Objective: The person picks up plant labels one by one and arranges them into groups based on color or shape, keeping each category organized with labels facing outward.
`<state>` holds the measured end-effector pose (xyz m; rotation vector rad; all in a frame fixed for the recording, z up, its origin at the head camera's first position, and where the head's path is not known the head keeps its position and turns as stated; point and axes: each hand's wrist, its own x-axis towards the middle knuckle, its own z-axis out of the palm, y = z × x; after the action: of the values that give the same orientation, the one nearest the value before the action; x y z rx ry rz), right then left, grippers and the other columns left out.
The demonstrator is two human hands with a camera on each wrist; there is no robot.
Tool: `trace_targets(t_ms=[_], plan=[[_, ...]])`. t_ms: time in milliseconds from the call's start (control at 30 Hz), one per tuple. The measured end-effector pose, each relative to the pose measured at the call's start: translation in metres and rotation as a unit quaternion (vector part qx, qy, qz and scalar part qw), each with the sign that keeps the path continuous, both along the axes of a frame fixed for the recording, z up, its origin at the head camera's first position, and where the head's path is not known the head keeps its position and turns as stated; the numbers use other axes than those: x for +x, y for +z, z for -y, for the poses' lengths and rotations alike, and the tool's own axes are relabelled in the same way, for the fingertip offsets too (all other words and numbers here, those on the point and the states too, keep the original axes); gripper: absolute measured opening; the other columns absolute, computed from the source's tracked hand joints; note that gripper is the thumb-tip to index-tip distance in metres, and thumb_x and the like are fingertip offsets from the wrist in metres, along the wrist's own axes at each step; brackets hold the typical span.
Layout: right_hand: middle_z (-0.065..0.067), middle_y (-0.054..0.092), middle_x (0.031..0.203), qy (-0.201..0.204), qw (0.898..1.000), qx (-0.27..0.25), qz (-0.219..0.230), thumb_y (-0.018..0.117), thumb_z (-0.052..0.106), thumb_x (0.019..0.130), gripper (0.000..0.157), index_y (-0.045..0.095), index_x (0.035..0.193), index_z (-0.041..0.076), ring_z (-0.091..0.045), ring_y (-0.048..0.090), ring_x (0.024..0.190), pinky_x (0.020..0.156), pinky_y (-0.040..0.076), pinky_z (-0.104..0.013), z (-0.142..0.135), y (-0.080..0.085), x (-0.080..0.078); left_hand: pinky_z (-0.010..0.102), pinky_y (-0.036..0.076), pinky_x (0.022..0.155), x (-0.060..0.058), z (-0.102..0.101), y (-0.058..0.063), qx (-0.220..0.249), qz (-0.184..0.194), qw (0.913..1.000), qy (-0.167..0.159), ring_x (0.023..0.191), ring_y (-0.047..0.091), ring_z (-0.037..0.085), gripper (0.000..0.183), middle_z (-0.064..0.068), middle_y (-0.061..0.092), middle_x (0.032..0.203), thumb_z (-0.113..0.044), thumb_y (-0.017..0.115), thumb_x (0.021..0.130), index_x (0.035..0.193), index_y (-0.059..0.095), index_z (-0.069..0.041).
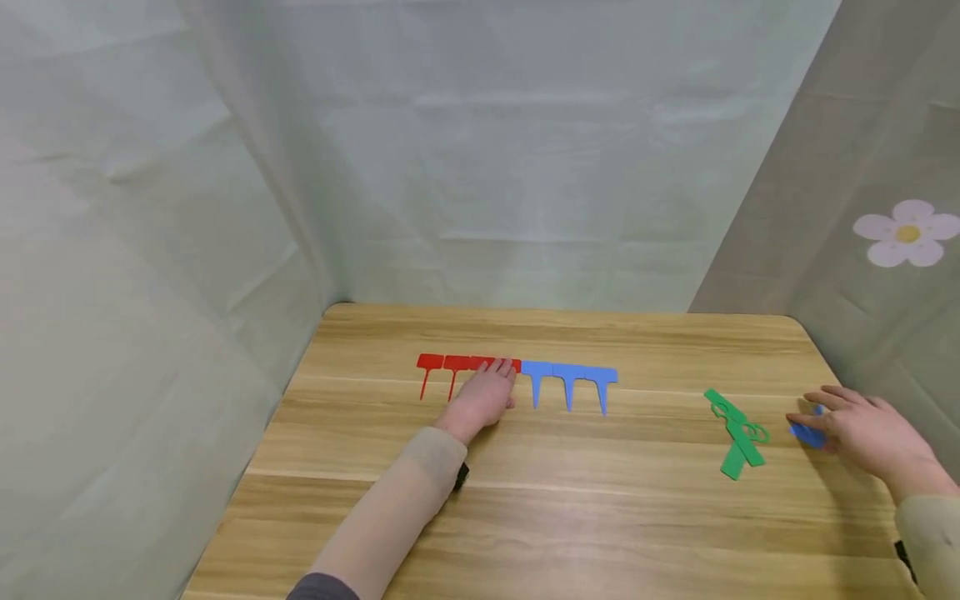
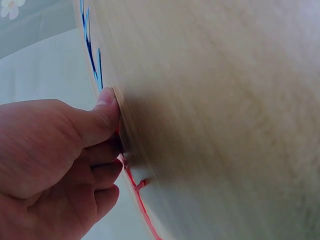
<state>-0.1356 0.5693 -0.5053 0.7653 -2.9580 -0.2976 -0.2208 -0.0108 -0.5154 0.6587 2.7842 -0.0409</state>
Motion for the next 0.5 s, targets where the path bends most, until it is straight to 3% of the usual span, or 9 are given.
trace_targets(t_ms=[133,333,500], plan=[[-0.018,0.073,0.121,0.032,0.999,0.009,-0.029,0.102,0.019,0.061,0.057,0.084,0.114,0.011,-0.046,0.058,0.119,0.086,0.054,-0.065,0.0018,0.0006,-0.0014,0.043,0.019,0.132,0.0011,0.0001,-0.0002,0.003,0.000,1.0000,-0.003,0.163,0.022,0.029,0.066,0.012,0.028,0.175,-0.029,0.061,0.111,0.166,0.036,-0.003],[-0.016,0.073,0.119,0.068,0.996,-0.011,-0.050,0.105,0.013,0.051,0.059,0.082,0.105,0.011,-0.045,0.058,0.118,0.085,0.055,-0.065,0.0042,0.0015,-0.0044,0.044,0.020,0.131,0.0014,-0.0005,0.0014,-0.002,-0.004,0.9999,-0.011,0.162,0.023,0.029,0.065,0.013,0.030,0.174,-0.029,0.060,0.111,0.165,0.038,-0.002],[-0.014,0.074,0.117,0.070,0.995,-0.021,-0.063,0.105,0.007,0.050,0.059,0.076,0.101,0.016,-0.047,0.060,0.117,0.085,0.054,-0.068,0.0101,-0.0006,-0.0084,0.043,0.019,0.132,0.0005,0.0001,0.0029,-0.008,-0.004,0.9999,-0.007,0.162,0.023,0.029,0.065,0.012,0.030,0.174,-0.030,0.061,0.111,0.165,0.038,-0.003]])
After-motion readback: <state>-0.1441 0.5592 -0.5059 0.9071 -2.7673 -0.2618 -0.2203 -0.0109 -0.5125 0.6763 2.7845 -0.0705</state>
